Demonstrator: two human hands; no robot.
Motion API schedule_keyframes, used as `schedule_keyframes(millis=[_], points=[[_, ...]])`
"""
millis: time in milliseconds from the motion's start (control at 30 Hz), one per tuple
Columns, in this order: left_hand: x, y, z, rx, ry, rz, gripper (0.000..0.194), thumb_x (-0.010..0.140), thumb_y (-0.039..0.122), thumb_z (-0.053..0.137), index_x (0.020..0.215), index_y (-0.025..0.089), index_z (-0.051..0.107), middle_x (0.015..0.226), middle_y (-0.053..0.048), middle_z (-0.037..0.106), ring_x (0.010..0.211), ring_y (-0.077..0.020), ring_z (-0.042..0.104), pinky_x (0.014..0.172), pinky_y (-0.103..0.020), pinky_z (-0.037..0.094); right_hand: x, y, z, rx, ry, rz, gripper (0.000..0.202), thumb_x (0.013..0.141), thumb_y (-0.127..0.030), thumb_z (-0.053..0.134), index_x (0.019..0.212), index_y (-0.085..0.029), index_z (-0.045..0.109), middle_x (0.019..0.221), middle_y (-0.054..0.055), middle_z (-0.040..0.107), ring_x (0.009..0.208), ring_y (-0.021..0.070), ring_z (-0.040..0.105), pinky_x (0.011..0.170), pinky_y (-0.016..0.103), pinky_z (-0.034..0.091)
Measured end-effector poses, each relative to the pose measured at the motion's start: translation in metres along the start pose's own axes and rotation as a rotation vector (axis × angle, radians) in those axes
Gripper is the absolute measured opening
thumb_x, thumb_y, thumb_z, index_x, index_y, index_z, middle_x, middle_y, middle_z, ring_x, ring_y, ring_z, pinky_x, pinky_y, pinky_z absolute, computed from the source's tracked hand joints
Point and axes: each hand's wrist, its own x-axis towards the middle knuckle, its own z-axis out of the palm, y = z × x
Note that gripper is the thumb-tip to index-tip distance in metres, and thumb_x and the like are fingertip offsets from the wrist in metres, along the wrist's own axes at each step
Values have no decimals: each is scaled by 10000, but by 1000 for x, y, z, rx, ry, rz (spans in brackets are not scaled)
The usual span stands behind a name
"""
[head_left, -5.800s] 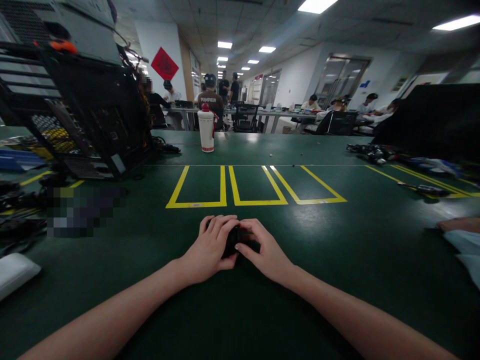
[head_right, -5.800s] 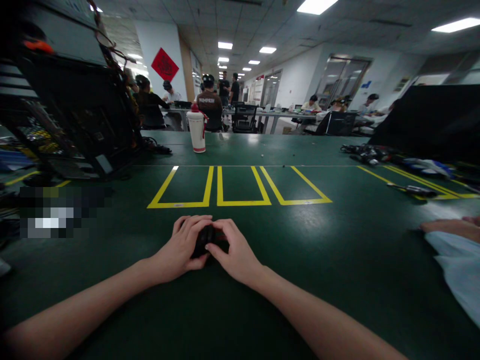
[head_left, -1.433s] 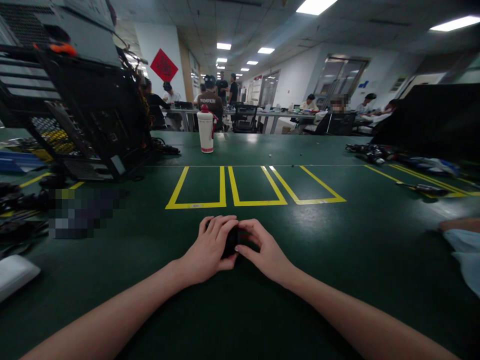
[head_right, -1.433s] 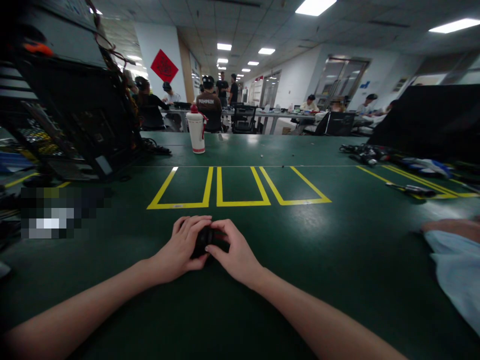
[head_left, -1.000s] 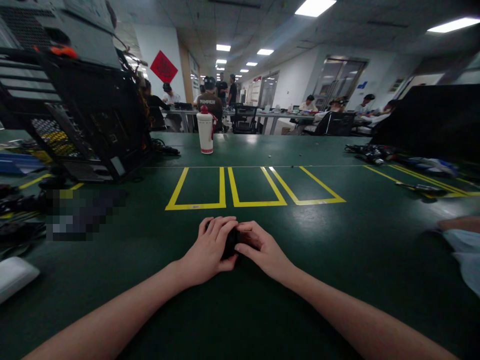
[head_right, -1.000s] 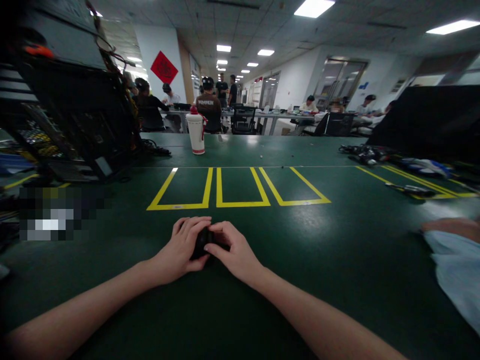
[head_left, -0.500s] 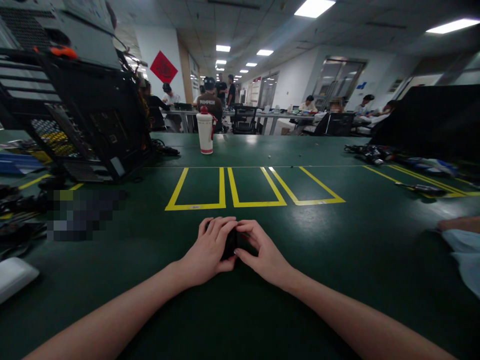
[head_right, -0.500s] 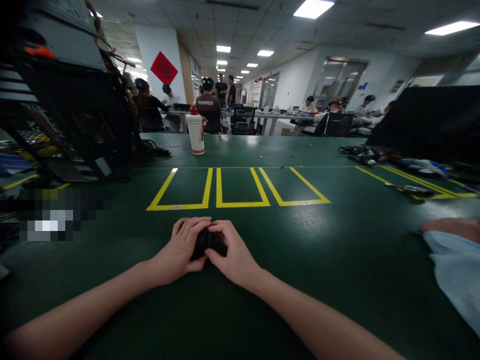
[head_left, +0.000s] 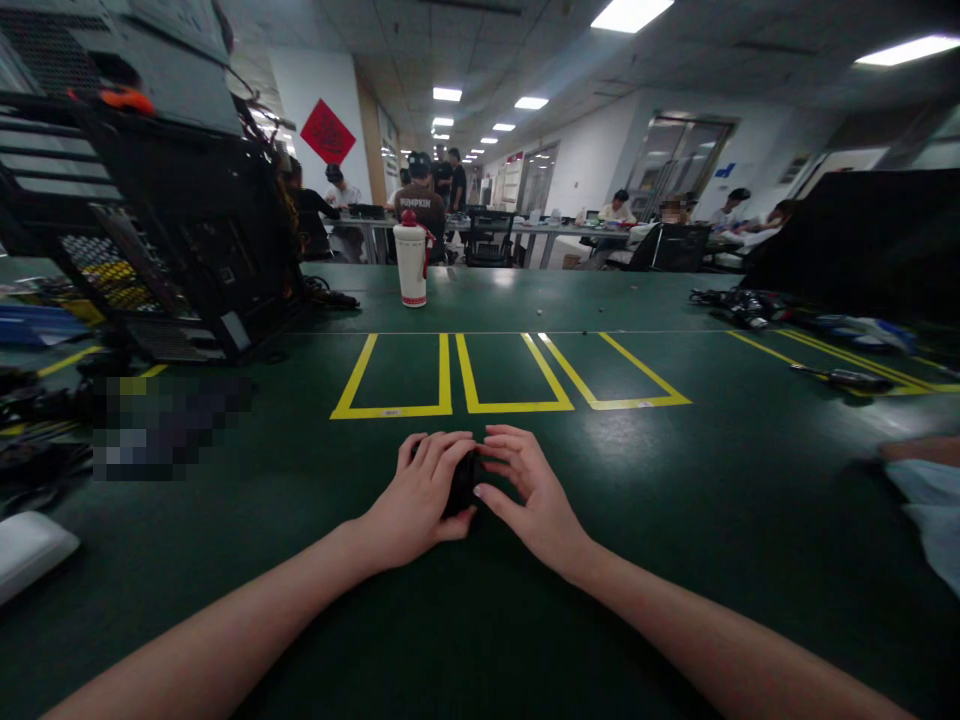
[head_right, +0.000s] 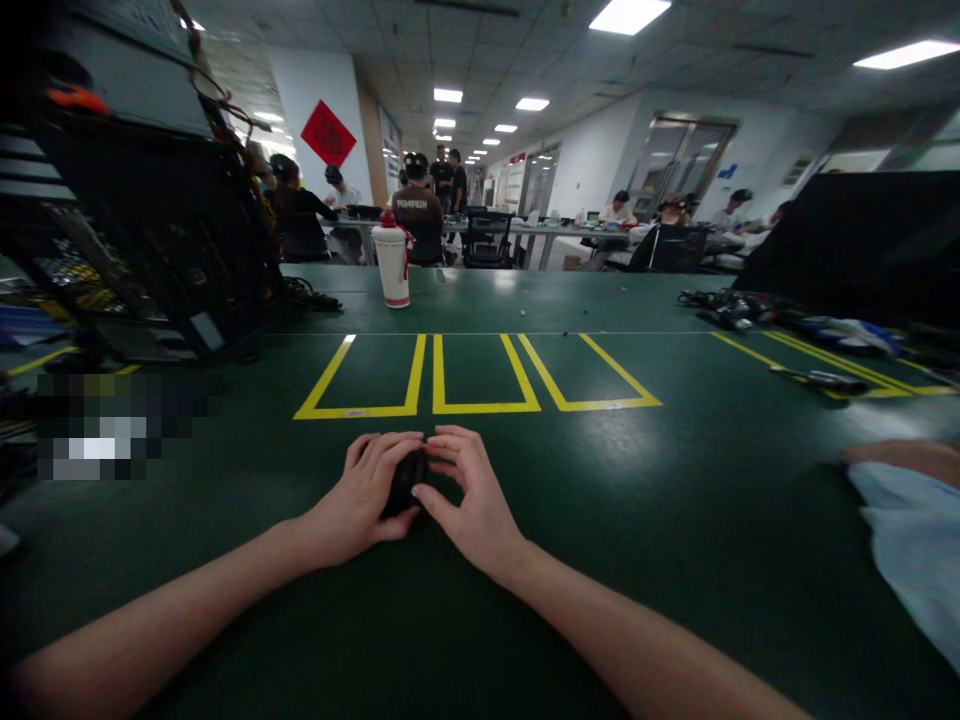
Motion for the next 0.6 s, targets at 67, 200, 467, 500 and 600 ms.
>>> schedule_keyframes(millis=[67, 200, 467, 500, 600], points=[[0, 1, -2, -10, -9, -4, 651, 700, 242, 577, 1246, 175, 229, 1255, -109, 366, 1160, -265, 333, 989, -487, 195, 0, -2, 0, -93, -15, -28, 419, 717, -162, 573, 1104, -247, 438, 1239, 54, 362, 1164, 204, 388, 957, 387, 393], [0, 4, -8, -29, -40, -7, 632, 720, 233, 557, 1253, 179, 221, 1261, -112, 361, 1161, -263, 341, 991, -493, 200, 1, -2, 0, -94, -110, 28, 500, 745, -194, 559, 1203, -247, 365, 1230, 55, 423, 1164, 194, 395, 1000, 415, 334], [-1, 2, -4, -21, -17, -4, 648, 723, 257, 571, 1260, 195, 212, 1270, -98, 360, 1156, -268, 344, 990, -501, 198, 3, 5, 1, 47, -152, 118, 388, 759, -144, 525, 1123, -232, 421, 1124, 39, 496, 1081, 162, 479, 977, 376, 377], [-1, 1, -4, -23, -18, -4, 647, 723, 255, 570, 1260, 197, 213, 1270, -96, 359, 1158, -267, 341, 991, -500, 195, 3, 5, 1, 36, -140, 101, 411, 740, -121, 537, 1118, -233, 422, 1128, 37, 487, 1094, 162, 467, 991, 375, 362], [-1, 0, -2, -28, -12, -8, 658, 713, 255, 578, 1259, 203, 214, 1266, -93, 361, 1155, -271, 343, 988, -505, 197, 1, 5, 1, 28, -108, 89, 423, 725, -117, 550, 1108, -238, 418, 1144, 36, 474, 1115, 165, 448, 1007, 385, 340]])
